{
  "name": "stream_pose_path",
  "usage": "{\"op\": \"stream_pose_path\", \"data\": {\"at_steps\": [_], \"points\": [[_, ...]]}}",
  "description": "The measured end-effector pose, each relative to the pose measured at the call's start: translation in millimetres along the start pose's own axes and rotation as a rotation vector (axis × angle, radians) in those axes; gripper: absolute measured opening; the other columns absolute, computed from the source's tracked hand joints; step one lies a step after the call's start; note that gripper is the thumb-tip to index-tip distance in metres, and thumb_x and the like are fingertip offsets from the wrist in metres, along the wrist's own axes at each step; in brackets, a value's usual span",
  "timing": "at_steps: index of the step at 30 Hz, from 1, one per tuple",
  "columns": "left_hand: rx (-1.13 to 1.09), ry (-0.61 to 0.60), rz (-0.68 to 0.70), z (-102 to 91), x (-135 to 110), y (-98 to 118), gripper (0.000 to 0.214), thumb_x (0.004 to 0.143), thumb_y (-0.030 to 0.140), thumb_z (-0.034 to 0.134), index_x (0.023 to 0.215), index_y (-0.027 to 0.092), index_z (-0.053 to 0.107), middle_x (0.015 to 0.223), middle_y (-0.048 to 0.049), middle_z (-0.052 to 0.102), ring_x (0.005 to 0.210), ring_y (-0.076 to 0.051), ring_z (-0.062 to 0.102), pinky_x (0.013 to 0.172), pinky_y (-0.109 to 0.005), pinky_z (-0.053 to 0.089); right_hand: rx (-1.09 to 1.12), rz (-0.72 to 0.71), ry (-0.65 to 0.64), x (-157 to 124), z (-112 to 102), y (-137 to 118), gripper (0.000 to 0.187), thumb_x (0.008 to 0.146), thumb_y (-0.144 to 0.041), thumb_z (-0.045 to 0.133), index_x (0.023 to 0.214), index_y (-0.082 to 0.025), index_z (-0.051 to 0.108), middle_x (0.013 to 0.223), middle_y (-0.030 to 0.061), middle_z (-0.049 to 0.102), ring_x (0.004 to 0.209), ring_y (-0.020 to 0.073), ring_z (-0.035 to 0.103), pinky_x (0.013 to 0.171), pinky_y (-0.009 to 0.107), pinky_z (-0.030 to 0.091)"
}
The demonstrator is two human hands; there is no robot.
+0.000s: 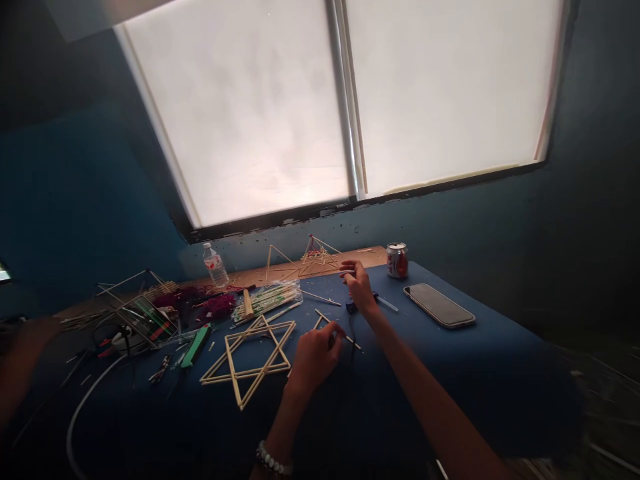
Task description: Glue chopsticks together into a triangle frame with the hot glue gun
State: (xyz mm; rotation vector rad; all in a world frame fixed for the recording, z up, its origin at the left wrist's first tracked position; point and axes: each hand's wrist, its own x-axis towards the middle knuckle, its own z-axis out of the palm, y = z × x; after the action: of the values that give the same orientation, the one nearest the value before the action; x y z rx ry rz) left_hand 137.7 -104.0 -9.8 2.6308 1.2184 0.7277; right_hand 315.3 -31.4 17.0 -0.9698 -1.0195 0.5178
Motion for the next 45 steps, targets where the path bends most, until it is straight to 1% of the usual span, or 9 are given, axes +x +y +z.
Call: {"op": "stream_pose_path", "data": {"at_steps": [6, 18, 20, 24, 28, 30, 36, 41, 45], "points": [[0.025, -0.016, -0.001, -0.6, 1, 1, 0.024, 0.096, 0.03, 0.043, 0.101, 0.026, 0.066, 0.076, -0.0015, 0.071, 0.075, -0.018, 0.067, 0.064, -0.027, 0.034, -0.13, -0.057, -0.006, -1, -1, 2, 0.02, 0.07, -0.029, 0.046, 0.081, -0.02, 0.06, 0.065, -0.0006, 0.054, 0.057, 0.0151, 0.054, 0.058, 0.029, 0.045], [0.016, -0.039, -0.014, -4.2, 0, 4, 0.024, 0.096, 0.029, 0.042, 0.1, 0.026, 0.065, 0.072, -0.0007, 0.068, 0.076, -0.018, 0.067, 0.063, -0.028, 0.033, -0.344, -0.081, 0.01, -5, -3, 5, 0.022, 0.076, -0.019, 0.04, 0.078, -0.019, 0.061, 0.054, -0.0027, 0.047, 0.048, 0.0128, 0.046, 0.049, 0.025, 0.037], [0.012, -0.05, -0.028, -5.0, 0, 5, 0.023, 0.096, 0.029, 0.042, 0.099, 0.026, 0.065, 0.074, -0.0012, 0.069, 0.077, -0.018, 0.068, 0.064, -0.027, 0.034, -0.481, -0.085, -0.06, -5, -2, 7, 0.023, 0.078, -0.017, 0.041, 0.082, -0.018, 0.064, 0.059, -0.0001, 0.056, 0.054, 0.014, 0.053, 0.054, 0.025, 0.04], [0.009, -0.049, -0.027, -4.8, 1, 4, 0.021, 0.096, 0.029, 0.043, 0.095, 0.025, 0.064, 0.076, -0.0012, 0.07, 0.078, -0.018, 0.068, 0.064, -0.027, 0.034, -1.007, -0.087, -0.355, 6, 11, 11, 0.028, 0.082, -0.015, 0.048, 0.098, -0.019, 0.07, 0.091, 0.0066, 0.073, 0.086, 0.019, 0.067, 0.074, 0.025, 0.046], [-0.006, -0.037, 0.002, -2.5, 2, 1, 0.02, 0.095, 0.027, 0.043, 0.094, 0.026, 0.063, 0.073, 0.0004, 0.069, 0.075, -0.018, 0.068, 0.062, -0.027, 0.033, -1.163, 0.011, -0.501, 26, 29, 18, 0.004, 0.071, -0.021, 0.07, 0.074, -0.019, 0.072, 0.084, 0.0103, 0.075, 0.085, 0.025, 0.069, 0.072, 0.028, 0.047], [-0.011, -0.027, 0.005, -1.9, 2, 0, 0.021, 0.095, 0.028, 0.042, 0.095, 0.026, 0.063, 0.075, 0.0, 0.07, 0.074, -0.018, 0.068, 0.062, -0.028, 0.033, -1.207, 0.061, -0.544, 35, 35, 22, 0.009, 0.063, -0.021, 0.078, 0.067, -0.019, 0.071, 0.078, 0.0106, 0.074, 0.082, 0.0263, 0.069, 0.069, 0.028, 0.048], [-0.018, -0.049, -0.021, -2.6, 1, 0, 0.023, 0.096, 0.029, 0.042, 0.096, 0.026, 0.064, 0.08, -0.0009, 0.072, 0.079, -0.019, 0.069, 0.065, -0.028, 0.035, -1.166, 0.088, -0.591, 34, 30, 30, 0.013, 0.062, -0.01, 0.073, 0.057, -0.019, 0.066, 0.076, 0.0103, 0.073, 0.083, 0.0269, 0.069, 0.071, 0.03, 0.048], [-0.034, -0.025, -0.008, -0.6, 2, -1, 0.023, 0.095, 0.028, 0.042, 0.097, 0.027, 0.065, 0.079, -0.0007, 0.071, 0.077, -0.018, 0.067, 0.065, -0.027, 0.035, -0.948, 0.057, -0.496, 28, 24, 28, 0.019, 0.059, -0.005, 0.068, 0.05, -0.02, 0.059, 0.067, 0.0071, 0.07, 0.079, 0.0248, 0.068, 0.073, 0.03, 0.048], [-0.05, -0.014, -0.006, -0.4, 2, -1, 0.022, 0.095, 0.026, 0.042, 0.095, 0.026, 0.064, 0.074, 0.0002, 0.07, 0.074, -0.017, 0.066, 0.064, -0.027, 0.032, -0.616, 0.002, -0.323, 35, 24, 19, 0.004, 0.072, -0.02, 0.067, 0.075, -0.019, 0.069, 0.08, 0.0058, 0.072, 0.078, 0.0194, 0.066, 0.072, 0.028, 0.051]]}}
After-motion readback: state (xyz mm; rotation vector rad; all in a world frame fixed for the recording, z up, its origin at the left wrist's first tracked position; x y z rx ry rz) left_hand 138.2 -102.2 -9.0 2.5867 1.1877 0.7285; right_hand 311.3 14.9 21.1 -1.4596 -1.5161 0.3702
